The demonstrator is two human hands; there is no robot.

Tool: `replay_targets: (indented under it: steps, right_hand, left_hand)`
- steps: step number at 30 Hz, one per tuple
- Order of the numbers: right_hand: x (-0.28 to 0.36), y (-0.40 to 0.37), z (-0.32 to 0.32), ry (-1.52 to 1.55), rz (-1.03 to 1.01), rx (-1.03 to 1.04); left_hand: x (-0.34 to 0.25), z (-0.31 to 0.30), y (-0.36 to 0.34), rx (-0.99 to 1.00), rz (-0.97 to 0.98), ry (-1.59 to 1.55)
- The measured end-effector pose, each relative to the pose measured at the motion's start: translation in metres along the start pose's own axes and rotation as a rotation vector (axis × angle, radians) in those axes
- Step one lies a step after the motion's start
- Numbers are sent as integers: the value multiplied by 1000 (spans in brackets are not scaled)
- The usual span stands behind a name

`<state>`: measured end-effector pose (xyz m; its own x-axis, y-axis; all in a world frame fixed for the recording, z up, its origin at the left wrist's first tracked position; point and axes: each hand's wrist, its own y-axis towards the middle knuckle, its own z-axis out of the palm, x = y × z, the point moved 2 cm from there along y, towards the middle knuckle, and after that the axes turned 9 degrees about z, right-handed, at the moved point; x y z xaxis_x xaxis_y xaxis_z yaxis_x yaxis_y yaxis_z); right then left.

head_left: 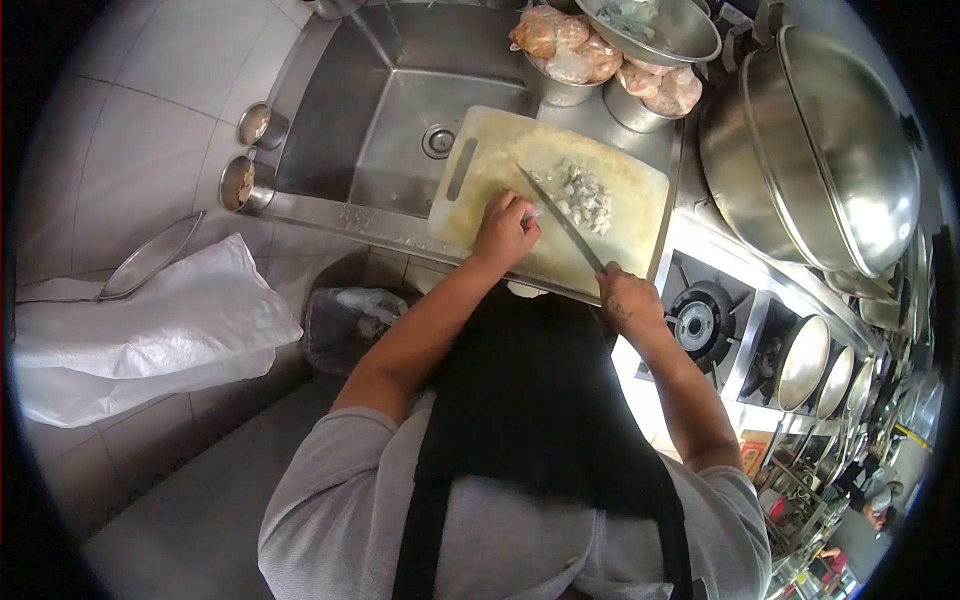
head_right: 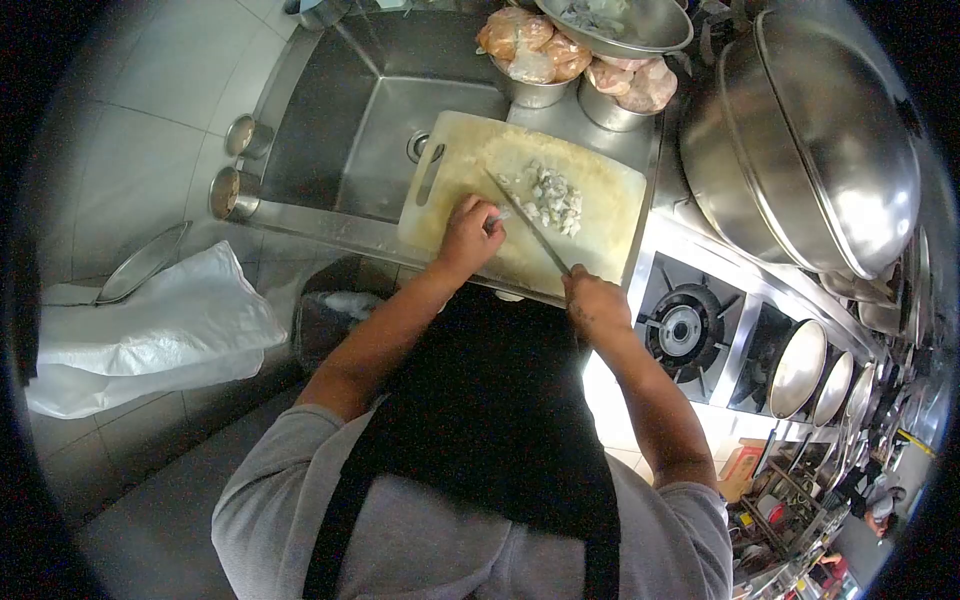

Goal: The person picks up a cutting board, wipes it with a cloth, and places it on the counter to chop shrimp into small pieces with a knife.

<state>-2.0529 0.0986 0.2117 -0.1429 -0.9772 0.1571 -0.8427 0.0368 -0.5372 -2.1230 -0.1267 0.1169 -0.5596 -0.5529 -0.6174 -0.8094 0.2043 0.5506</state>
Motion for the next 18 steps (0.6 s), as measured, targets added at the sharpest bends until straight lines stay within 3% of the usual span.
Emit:
replay_targets:
  steps: [2,5,8,14,18]
  right_hand:
    - [5,-7,-1,-28,-100,-3]
    - [8,-19,-9,-107,-72,76]
    - [6,4,26,-38,-172,25]
    - [19,26,28,35,-138,-24]
    - [-8,9,13,9,-89,-31]
  left_hand:
    - [1,3,0,49,-24,49]
    - [4,3,2,84,13,20]
    - [2,4,1,97,-42,20]
    - [2,-2,0,146,-2,48]
    - [-2,-10,-10,-5,1,11]
